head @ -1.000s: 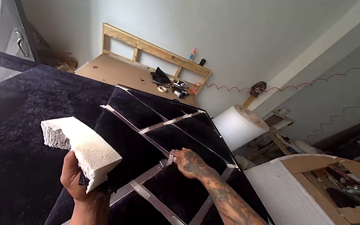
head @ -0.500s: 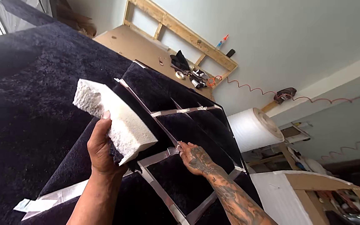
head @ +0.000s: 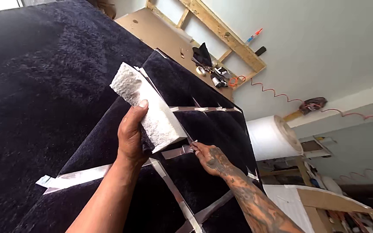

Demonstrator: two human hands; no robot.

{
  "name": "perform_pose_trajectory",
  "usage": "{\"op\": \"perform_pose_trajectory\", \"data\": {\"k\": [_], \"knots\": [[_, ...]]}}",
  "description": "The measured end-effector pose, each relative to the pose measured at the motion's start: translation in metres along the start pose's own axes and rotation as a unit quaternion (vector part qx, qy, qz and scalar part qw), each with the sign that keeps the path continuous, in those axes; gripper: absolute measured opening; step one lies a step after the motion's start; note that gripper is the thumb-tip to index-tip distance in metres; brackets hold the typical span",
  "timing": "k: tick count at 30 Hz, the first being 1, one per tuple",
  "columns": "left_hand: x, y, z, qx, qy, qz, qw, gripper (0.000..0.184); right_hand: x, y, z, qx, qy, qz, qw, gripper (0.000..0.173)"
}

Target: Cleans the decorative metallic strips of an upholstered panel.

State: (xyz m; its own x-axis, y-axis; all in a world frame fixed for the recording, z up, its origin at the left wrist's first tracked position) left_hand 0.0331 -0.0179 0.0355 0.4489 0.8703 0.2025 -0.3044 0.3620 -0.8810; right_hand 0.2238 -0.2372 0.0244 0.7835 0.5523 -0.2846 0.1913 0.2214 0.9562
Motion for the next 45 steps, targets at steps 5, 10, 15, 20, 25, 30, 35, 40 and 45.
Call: {"op": "perform_pose_trajectory", "data": {"k": [5,10,15,20,25,30,35,40,45], "knots": [[0.003,-0.003,-0.001,0.029,0.004,0.028,0.999,0.026,-0.003,0.043,0.003,0.039,0.009,0.029,0.999,0.044],[0.004,0.000,-0.002,0.022,-0.003,0.040,0.999,0.024,-0.012,-0.020,-0.016,0.013,-0.055,0.092,0.994,0.036],[0.008,-0.001,-0.001,0.016,-0.025,0.054,0.998,0.025,-0.005,0.048,-0.014,0.032,-0.023,0.047,0.998,0.038],[0.010,0.010,0.001,0.009,-0.040,0.070,0.997,0.022,-0.010,-0.032,-0.022,0.055,-0.069,0.139,0.986,0.037],[0.014,0.010,0.003,0.023,-0.053,0.083,0.995,0.024,-0.032,0.023,-0.046,0.004,-0.024,0.038,0.999,0.046],[0.012,0.013,-0.003,0.008,-0.045,0.083,0.996,0.025,-0.068,-0.038,-0.105,0.002,0.115,0.169,0.979,0.046],[0.011,0.004,-0.001,0.030,-0.049,0.073,0.996,0.025,-0.076,0.012,-0.123,-0.014,0.070,0.092,0.993,0.043],[0.011,0.009,0.006,0.045,-0.070,0.073,0.994,0.029,-0.083,-0.056,-0.146,0.052,0.054,0.157,0.985,0.043],[0.010,0.008,0.001,0.064,-0.065,0.065,0.994,0.033,-0.036,0.052,-0.096,0.048,0.108,0.127,0.985,0.035]]}}
Point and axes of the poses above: each hand's wrist, its own x-axis towards the middle knuckle, its own y-axis out of the back of the hand, z = x × y, the point moved 2 cm from there along x, towards the middle knuckle, and after that the axes turned 14 degrees about -y, right-handed, at the moved point
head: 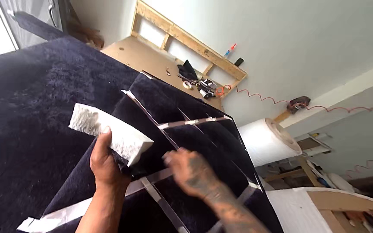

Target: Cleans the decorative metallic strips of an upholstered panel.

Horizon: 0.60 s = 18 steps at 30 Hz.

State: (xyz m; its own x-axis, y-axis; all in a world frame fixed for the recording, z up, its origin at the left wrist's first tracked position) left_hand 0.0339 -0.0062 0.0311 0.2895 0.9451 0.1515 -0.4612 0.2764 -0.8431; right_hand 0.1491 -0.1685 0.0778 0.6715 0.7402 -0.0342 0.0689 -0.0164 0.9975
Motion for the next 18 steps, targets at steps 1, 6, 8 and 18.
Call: {"op": "perform_pose_trajectory", "data": {"k": [1,6,8,18], "knots": [[0.000,0.002,-0.001,0.007,0.006,0.017,1.000,0.032,0.028,0.021,0.028,-0.011,-0.021,0.031,0.999,0.040],[-0.006,-0.002,-0.011,0.020,0.020,0.021,0.999,0.032,0.183,0.044,0.146,-0.067,-0.192,-0.028,0.979,0.073],[-0.010,-0.004,-0.012,0.030,0.020,0.009,0.999,0.032,0.208,0.006,0.152,-0.086,-0.243,-0.052,0.965,0.074],[-0.013,-0.004,-0.011,0.052,-0.007,-0.003,0.999,0.035,0.219,-0.005,0.140,-0.070,-0.213,-0.100,0.969,0.063]]}}
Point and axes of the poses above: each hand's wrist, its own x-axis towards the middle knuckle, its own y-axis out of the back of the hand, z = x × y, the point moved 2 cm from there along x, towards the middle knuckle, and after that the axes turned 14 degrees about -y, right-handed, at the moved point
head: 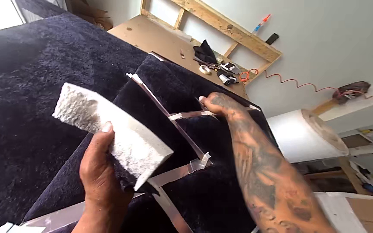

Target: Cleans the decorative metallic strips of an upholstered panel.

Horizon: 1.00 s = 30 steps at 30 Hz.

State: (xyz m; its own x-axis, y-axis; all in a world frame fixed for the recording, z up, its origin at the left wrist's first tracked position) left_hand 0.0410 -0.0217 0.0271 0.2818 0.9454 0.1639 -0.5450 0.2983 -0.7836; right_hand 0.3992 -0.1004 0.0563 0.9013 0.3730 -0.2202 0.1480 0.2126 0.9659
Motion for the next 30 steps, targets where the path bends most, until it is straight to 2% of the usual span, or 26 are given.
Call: {"op": "perform_pose_trajectory", "data": {"k": [2,3,5,7,9,10,12,14,15,17,20,21,23,25,27,30], "knots": [[0.000,0.003,0.000,0.006,0.000,-0.011,1.000,0.032,-0.013,-0.046,-0.013,0.042,-0.025,0.042,0.998,0.059],[-0.001,0.003,-0.001,0.014,0.007,-0.015,1.000,0.032,-0.016,-0.048,-0.014,0.034,-0.030,0.029,0.999,0.060],[-0.003,0.001,-0.001,0.018,0.025,-0.022,0.999,0.032,-0.015,-0.027,0.002,0.008,-0.011,-0.025,1.000,0.065],[-0.001,0.000,-0.003,0.020,0.025,-0.008,0.999,0.033,-0.004,0.018,0.019,0.012,0.023,0.008,1.000,0.068],[-0.003,0.001,-0.003,0.029,0.021,-0.010,0.999,0.033,0.006,0.041,0.033,0.011,0.015,0.049,0.999,0.070],[-0.004,0.001,-0.004,0.037,0.018,-0.015,0.999,0.032,0.013,0.032,0.039,0.017,-0.002,0.061,0.998,0.070],[-0.005,0.001,-0.004,0.055,0.009,-0.028,0.998,0.030,0.019,-0.027,0.045,0.045,-0.040,0.083,0.995,0.071],[-0.006,0.003,-0.002,0.069,0.005,-0.047,0.997,0.031,0.020,-0.059,0.047,0.063,-0.071,0.065,0.993,0.071],[-0.007,0.003,-0.002,0.067,0.007,-0.058,0.996,0.031,0.021,-0.055,0.053,0.051,-0.062,0.028,0.996,0.072],[-0.006,0.000,-0.003,0.056,0.005,-0.061,0.997,0.031,0.034,-0.016,0.065,0.033,-0.015,-0.019,0.999,0.073],[-0.007,0.001,-0.004,0.078,-0.002,-0.051,0.996,0.031,0.037,0.023,0.074,0.055,0.006,0.023,0.998,0.074],[-0.008,0.001,-0.005,0.081,-0.007,-0.051,0.995,0.031,0.037,0.014,0.072,0.065,0.005,0.047,0.997,0.074],[-0.009,0.000,-0.008,0.086,-0.015,-0.048,0.995,0.033,0.028,-0.044,0.062,0.084,-0.002,0.092,0.992,0.073],[-0.010,-0.001,-0.009,0.081,-0.008,-0.054,0.995,0.032,0.019,-0.063,0.055,0.083,-0.020,0.053,0.995,0.077],[-0.011,-0.001,-0.008,0.084,0.006,-0.057,0.995,0.030,0.022,-0.041,0.064,0.059,-0.005,-0.018,0.998,0.079],[-0.010,0.000,-0.008,0.084,0.005,-0.056,0.995,0.030,0.027,0.006,0.080,0.085,0.028,0.007,0.996,0.080]]}}
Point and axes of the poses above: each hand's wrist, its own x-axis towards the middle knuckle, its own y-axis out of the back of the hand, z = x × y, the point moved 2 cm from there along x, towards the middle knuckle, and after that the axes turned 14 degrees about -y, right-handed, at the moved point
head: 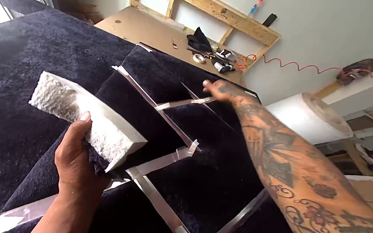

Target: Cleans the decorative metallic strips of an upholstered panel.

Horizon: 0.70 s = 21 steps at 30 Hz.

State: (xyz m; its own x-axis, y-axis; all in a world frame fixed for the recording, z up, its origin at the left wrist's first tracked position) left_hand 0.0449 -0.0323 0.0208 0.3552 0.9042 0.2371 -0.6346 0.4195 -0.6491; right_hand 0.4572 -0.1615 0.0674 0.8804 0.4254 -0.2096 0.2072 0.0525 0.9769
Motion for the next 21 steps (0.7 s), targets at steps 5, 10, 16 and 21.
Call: {"op": "perform_pose_trajectory", "data": {"k": [5,10,16,21], "knots": [[-0.001,0.002,-0.004,0.013,-0.002,-0.038,0.999,0.031,-0.016,-0.073,-0.010,0.020,-0.018,0.058,0.998,0.079],[0.012,0.027,-0.015,0.066,0.010,-0.072,0.995,0.026,-0.036,-0.007,0.035,0.108,0.028,-0.009,0.994,0.071],[0.017,0.050,-0.041,0.088,0.049,-0.031,0.994,0.031,-0.236,0.036,0.157,0.037,0.039,0.087,0.995,0.070],[0.012,0.020,-0.028,0.101,-0.009,-0.125,0.987,0.024,-0.414,-0.096,0.130,0.111,0.235,0.004,0.966,0.058]]}}
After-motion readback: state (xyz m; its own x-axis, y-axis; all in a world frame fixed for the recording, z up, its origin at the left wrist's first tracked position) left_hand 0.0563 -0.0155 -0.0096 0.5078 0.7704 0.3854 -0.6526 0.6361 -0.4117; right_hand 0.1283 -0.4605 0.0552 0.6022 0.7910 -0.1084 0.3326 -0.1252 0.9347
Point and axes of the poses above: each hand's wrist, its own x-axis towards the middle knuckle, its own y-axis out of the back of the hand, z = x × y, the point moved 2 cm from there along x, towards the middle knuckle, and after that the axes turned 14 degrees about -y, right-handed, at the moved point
